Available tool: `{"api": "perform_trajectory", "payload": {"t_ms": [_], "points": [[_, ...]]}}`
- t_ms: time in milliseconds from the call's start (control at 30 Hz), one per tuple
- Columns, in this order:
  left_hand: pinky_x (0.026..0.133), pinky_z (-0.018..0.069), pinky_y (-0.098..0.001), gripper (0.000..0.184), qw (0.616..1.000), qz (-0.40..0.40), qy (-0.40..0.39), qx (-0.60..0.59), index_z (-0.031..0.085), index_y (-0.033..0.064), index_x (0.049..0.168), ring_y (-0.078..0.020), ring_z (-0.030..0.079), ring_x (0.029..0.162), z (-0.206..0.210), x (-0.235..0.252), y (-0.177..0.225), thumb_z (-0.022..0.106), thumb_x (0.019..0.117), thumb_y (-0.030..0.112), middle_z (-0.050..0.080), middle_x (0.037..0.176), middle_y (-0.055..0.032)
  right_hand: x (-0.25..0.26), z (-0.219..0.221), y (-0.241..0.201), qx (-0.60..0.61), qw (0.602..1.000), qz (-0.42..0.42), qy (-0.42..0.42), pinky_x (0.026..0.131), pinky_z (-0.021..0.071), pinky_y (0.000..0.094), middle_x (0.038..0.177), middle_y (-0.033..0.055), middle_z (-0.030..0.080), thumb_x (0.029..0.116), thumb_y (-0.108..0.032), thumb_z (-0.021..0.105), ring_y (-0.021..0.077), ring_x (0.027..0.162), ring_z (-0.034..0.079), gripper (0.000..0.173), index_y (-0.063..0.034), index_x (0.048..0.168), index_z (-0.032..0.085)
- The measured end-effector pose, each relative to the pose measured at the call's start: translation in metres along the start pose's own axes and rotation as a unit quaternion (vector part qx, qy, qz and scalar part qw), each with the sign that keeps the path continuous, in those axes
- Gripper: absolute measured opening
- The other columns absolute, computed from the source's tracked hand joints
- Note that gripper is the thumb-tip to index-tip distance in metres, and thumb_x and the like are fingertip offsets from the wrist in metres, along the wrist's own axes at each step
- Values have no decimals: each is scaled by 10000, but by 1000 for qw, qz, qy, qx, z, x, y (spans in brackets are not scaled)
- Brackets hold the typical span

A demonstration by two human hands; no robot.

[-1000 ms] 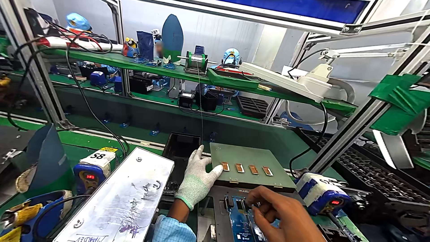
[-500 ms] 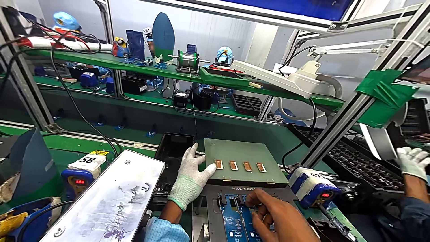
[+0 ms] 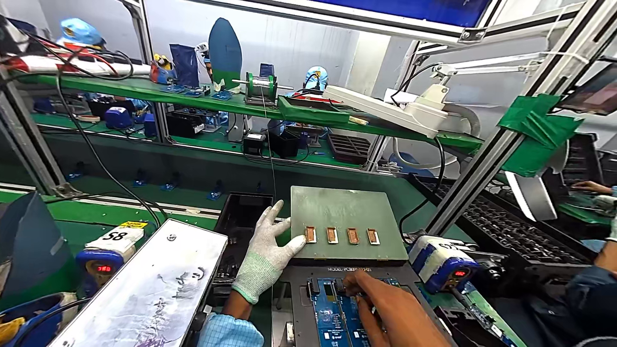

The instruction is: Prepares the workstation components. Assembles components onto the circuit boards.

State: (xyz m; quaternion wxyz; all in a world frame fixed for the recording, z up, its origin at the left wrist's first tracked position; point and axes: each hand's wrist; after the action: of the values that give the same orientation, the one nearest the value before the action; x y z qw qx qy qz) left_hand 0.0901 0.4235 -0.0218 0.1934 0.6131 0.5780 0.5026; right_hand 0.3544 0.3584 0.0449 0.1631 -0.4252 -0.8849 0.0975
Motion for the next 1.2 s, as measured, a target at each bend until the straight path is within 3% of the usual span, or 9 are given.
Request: {"api": "perform_trajectory", "payload": {"t_ms": [167, 400, 633, 833, 1000, 1200], "points": [[1222, 350, -462, 452, 1000, 23, 5, 2, 781, 343, 1192, -178, 263, 1556, -1, 0, 2, 717, 825, 599, 388, 1640, 74, -2, -1, 5, 27, 1000, 15, 5, 745, 606, 429, 1087, 54, 753, 984, -99, 522, 210, 882, 741, 271, -82, 1219, 654], [1174, 426, -461, 387, 999, 41, 13, -25, 805, 349, 1119, -160, 357, 1514, -2, 1, 2, 744, 810, 574, 442, 1608, 79, -25, -3, 22, 10, 980, 94, 172, 632, 600, 340, 1004, 4, 765, 984, -96, 510, 134, 756, 720, 255, -79, 1174, 680], [1160, 449, -444, 352, 997, 63, 15, -34, 815, 354, 1080, -148, 345, 1521, -7, -2, 7, 770, 790, 548, 442, 1609, 90, -27, 5, 30, 28, 988, 86, 126, 667, 605, 348, 1044, 2, 768, 979, -97, 522, 135, 770, 723, 285, -88, 1222, 670], [1185, 423, -437, 316, 996, 70, 25, -45, 828, 355, 1023, -163, 387, 1501, -8, -3, 6, 786, 782, 555, 561, 1515, 67, -24, 4, 25, 4, 992, 76, 98, 727, 607, 398, 1037, 38, 760, 974, -95, 514, 187, 846, 734, 299, -85, 1224, 678], [1173, 437, -431, 292, 996, 77, 25, -44, 834, 346, 994, -169, 403, 1492, -7, -4, 5, 792, 779, 539, 577, 1499, 61, -27, 5, 30, 26, 992, 72, 102, 738, 612, 370, 1060, 22, 763, 976, -92, 513, 160, 863, 738, 296, -90, 1222, 679], [1174, 443, -419, 253, 993, 99, 27, -56, 839, 337, 951, -170, 408, 1490, -9, -4, 5, 801, 785, 524, 589, 1486, 77, -37, 2, 43, -2, 968, 103, 230, 612, 600, 310, 961, -5, 769, 959, -140, 569, 99, 732, 715, 229, -96, 1127, 719]]}}
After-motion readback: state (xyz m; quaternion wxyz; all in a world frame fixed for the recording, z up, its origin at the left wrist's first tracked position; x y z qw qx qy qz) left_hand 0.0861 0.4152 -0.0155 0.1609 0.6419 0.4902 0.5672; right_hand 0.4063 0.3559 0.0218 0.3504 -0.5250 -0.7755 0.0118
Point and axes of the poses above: each hand's wrist, its own x-axis towards the middle knuckle, its own z-axis out of the palm, y = z × x
